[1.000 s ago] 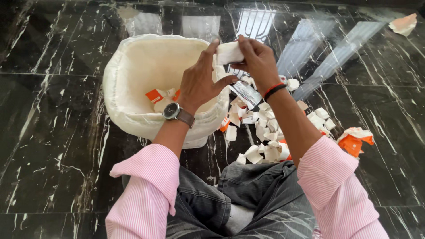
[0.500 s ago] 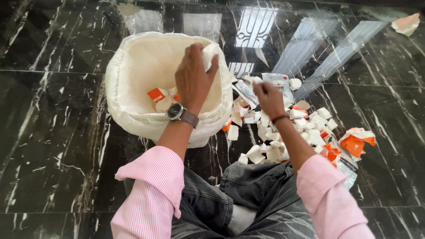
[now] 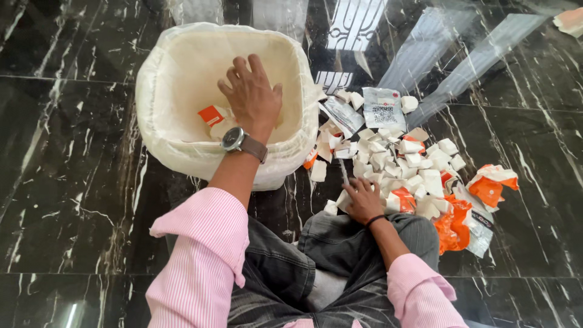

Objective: The person sits on a dark marble floor and picks up small white and orange paper scraps, placing them into a white trash bag. The person continues to gather and deposit the scraps into the bag throughout the clip.

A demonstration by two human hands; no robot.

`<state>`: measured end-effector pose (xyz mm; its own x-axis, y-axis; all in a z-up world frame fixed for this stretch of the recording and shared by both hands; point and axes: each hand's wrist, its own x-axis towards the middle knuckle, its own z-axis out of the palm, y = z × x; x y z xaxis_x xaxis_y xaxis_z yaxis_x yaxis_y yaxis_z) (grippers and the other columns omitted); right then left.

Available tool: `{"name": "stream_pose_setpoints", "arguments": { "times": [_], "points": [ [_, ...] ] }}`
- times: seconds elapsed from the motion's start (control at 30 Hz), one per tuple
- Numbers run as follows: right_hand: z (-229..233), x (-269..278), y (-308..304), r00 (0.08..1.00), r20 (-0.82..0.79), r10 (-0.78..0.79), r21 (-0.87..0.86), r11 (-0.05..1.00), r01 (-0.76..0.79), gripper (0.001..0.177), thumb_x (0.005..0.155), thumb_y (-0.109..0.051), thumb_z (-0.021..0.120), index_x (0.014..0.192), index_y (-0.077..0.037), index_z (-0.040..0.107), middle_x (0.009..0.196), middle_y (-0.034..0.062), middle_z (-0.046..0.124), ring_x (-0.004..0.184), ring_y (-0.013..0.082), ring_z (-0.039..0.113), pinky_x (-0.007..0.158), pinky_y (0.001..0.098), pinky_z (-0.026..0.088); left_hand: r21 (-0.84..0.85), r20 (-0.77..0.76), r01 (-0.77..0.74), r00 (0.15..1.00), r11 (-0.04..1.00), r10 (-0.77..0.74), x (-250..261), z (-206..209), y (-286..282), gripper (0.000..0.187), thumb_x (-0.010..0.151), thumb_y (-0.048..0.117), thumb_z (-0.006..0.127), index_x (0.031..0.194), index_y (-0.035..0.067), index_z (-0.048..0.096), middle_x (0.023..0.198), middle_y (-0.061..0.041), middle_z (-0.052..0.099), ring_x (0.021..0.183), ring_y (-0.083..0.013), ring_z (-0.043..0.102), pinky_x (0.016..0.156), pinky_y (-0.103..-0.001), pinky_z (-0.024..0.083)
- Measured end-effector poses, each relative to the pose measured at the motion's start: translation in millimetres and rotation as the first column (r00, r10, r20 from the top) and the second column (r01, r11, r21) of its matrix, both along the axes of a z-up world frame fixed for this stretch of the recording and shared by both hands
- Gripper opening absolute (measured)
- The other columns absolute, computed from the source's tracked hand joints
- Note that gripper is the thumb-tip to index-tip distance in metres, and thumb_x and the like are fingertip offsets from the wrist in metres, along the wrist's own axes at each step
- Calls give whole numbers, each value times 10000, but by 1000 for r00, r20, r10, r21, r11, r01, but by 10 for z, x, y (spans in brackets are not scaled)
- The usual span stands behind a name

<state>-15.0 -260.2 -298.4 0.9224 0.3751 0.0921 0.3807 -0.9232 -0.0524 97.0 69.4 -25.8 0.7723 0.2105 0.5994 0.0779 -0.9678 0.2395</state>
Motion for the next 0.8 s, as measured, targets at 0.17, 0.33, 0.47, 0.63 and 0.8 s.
{"name": "stream_pose_setpoints", "arguments": {
  "times": [0.17,0.33,0.47,0.63,0.8],
  "points": [
    [-150,53,-4,999,-36,-28,-36,999,27,331,782,-326,757,1081,-204,687,1265,19,609,1355,237,429,1125,658,239,-3,91,169,982,986,-168,-32,-29,-5,377,865,302,783,1095,74,591,1091,-117,618,1048,-302,614,904,-485,456],
    [-15,357,-159,968,39,-250,285,931,229,202,935,-328,712,985,-132,705,979,90,683,1009,309,644,921,519,474,-76,146,417,903,906,-403,-2,-15,-28,172,936,200,707,1005,82,602,968,-91,662,886,-303,669,780,-451,511],
    [663,863,-263,945,178,-272,624,774,105,258,995,-274,682,919,-28,674,791,171,642,705,365,622,625,455,472,-200,136,580,814,789,-564,-1,-27,-72,134,988,181,664,970,65,599,882,-122,685,769,-339,687,679,-455,540],
    [1969,1431,-95,911,357,-208,664,742,-90,262,1042,-210,673,911,15,648,714,151,572,613,293,531,576,403,392,-147,195,639,767,755,-611,-41,14,-110,175,985,225,663,902,74,630,786,-122,698,695,-344,687,626,-456,539],
    [3100,1668,332,879,469,-88,589,772,-237,256,1121,-194,678,1002,32,661,752,148,605,632,232,537,599,364,410,-210,180,652,758,728,-627,-103,88,-104,308,1058,364,631,992,63,615,717,-107,672,646,-317,678,593,-432,522]
  ]
}}
